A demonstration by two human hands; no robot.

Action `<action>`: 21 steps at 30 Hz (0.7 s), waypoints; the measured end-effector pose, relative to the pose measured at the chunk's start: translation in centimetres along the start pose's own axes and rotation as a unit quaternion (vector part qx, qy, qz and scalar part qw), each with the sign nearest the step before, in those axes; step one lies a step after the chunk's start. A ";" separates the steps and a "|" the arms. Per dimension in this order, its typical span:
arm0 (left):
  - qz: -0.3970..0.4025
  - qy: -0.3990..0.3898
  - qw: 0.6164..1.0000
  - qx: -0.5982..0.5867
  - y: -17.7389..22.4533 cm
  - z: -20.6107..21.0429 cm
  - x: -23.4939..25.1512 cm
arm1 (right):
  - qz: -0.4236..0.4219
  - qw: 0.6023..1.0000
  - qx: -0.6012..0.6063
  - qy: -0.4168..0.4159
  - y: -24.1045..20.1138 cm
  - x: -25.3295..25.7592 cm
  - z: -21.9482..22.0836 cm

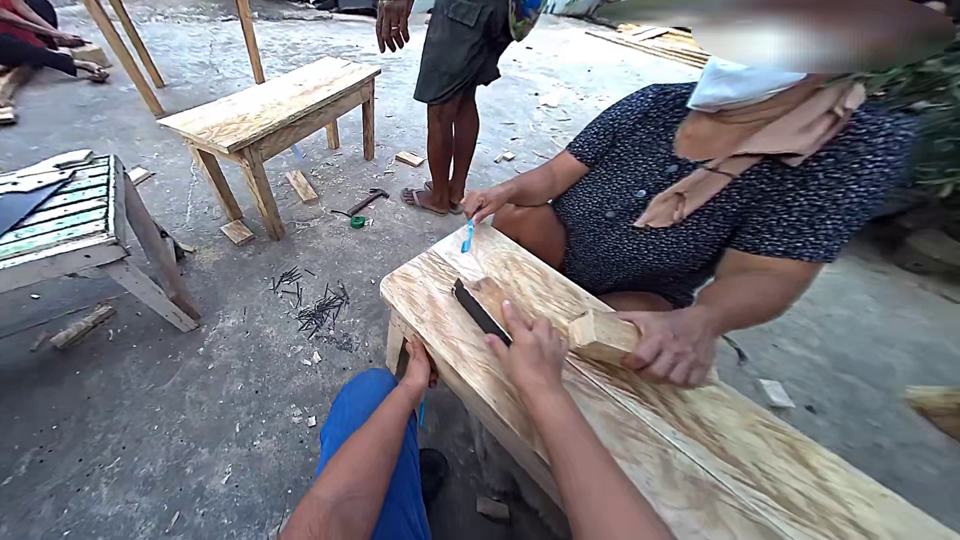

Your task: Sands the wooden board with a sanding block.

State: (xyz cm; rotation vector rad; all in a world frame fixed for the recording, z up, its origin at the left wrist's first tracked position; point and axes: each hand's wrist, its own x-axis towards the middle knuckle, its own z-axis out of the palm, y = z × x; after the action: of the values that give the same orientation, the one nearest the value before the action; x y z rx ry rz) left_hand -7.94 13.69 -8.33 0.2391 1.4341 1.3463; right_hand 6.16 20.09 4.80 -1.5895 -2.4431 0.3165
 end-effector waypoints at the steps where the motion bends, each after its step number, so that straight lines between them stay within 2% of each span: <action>1: 0.001 0.003 1.000 0.002 0.1 0.1 0.0 | 0.007 1.000 0.000 -0.017 -0.2 0.4 -0.2; 5: 0.005 0.018 1.000 -0.002 -0.2 0.1 -0.2 | 0.003 1.000 -0.003 -0.006 3.2 -2.1 0.5; 9: -0.002 0.014 1.000 -0.021 -0.2 0.3 -0.1 | -0.014 0.997 -0.009 0.080 8.6 -7.8 -0.1; 11: -0.002 0.021 0.999 -0.032 -0.3 0.4 0.1 | -0.022 0.993 -0.012 0.113 9.7 -9.0 -0.2; 14: 0.006 0.020 0.999 -0.027 -0.3 0.6 0.2 | -0.011 0.993 -0.004 0.120 8.1 -7.8 0.2; 18: 0.048 0.008 0.999 0.001 -0.5 0.3 0.5 | -0.004 0.996 0.050 0.069 2.9 -2.3 1.2; 21: 0.066 0.006 0.997 0.032 -0.5 0.4 0.4 | -0.006 0.998 0.062 0.016 0.9 1.2 1.4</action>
State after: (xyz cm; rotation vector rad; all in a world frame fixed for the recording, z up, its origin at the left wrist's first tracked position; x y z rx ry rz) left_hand -7.55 14.03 -8.80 0.3728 1.4947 1.4110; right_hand 6.05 21.46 3.27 -1.5155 -2.3585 0.4280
